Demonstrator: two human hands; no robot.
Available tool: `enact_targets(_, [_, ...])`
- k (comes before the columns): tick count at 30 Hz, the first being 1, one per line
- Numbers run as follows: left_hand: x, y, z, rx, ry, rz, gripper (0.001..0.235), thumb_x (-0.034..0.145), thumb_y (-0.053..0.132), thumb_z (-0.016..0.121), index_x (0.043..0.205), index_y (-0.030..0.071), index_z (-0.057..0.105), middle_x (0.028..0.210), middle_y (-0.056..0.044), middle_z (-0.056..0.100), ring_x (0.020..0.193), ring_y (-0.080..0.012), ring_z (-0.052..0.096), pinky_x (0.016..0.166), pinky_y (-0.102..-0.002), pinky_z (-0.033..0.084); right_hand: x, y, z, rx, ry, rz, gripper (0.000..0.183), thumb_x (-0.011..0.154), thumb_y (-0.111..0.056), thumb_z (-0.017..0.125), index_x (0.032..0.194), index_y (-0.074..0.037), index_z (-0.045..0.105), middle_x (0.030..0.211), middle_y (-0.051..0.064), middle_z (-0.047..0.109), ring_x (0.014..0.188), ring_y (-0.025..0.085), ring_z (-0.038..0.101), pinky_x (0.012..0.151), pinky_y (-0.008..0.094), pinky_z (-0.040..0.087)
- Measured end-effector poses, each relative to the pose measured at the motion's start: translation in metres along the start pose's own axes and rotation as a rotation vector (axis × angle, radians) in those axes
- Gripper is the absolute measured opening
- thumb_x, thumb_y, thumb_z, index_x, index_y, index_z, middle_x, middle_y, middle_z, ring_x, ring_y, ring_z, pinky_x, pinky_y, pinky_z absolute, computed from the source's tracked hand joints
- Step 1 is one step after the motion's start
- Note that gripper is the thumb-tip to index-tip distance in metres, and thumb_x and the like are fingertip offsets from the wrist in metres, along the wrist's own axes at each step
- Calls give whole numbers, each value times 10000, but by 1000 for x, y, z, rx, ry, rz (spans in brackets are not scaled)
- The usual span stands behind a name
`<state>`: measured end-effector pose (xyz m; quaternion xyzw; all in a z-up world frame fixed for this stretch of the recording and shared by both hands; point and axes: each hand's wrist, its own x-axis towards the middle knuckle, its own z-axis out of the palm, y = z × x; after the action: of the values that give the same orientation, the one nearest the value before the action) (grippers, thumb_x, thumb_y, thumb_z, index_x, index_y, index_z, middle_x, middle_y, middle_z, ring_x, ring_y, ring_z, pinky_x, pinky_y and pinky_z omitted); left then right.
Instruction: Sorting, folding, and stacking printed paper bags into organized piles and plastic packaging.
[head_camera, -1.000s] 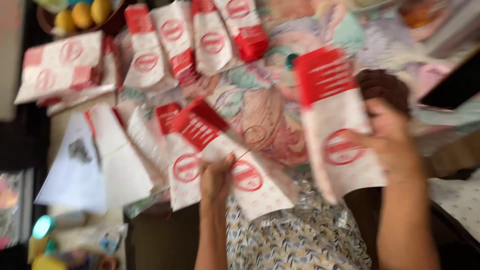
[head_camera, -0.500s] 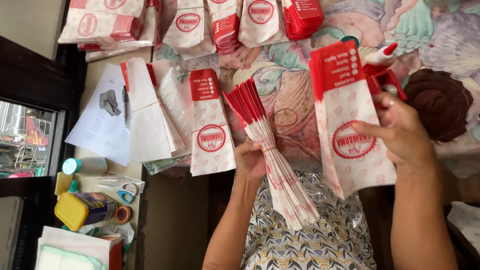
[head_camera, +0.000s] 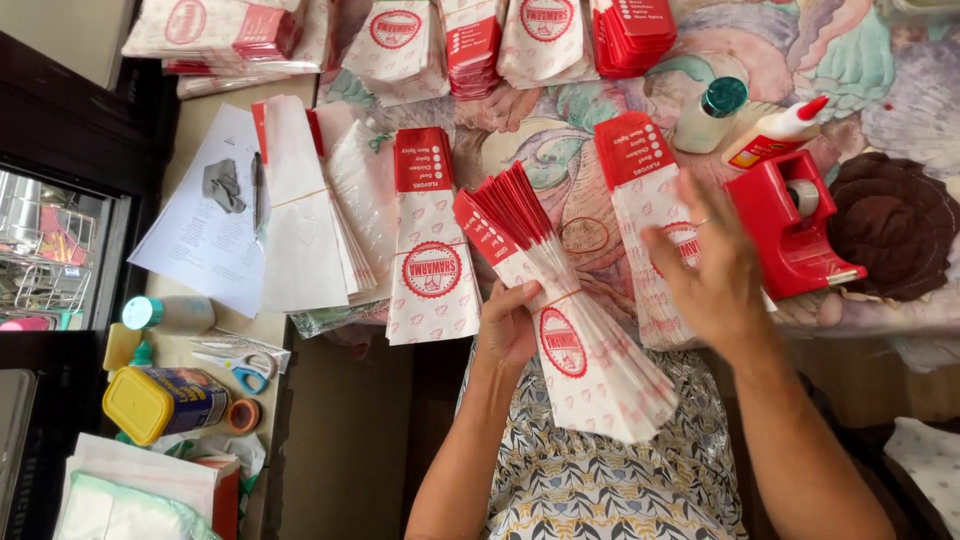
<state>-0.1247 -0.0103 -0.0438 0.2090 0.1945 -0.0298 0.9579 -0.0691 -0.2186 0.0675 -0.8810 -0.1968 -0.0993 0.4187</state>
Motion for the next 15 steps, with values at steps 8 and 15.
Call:
enact_targets(8, [-51, 52, 102, 865, -158, 526, 442, 700, -24, 909, 1074, 19, 677, 893, -154, 772, 854, -241, 750, 815, -390, 602, -21, -62, 31, 265, -310, -73, 825, 1026, -220, 573, 1599, 82, 61, 1617, 330, 283, 1473, 448, 329, 1203, 538, 260])
enact_targets(15, [-39, 74, 116, 1138, -412, 916, 363, 963, 362, 538, 1161, 61, 587, 977, -99, 680, 974, -175, 611, 987, -389, 512, -5, -5, 68, 683, -125, -230, 776, 876, -137, 763, 1512, 30, 350, 1325, 204, 578, 1171, 380, 600, 1048, 553, 467])
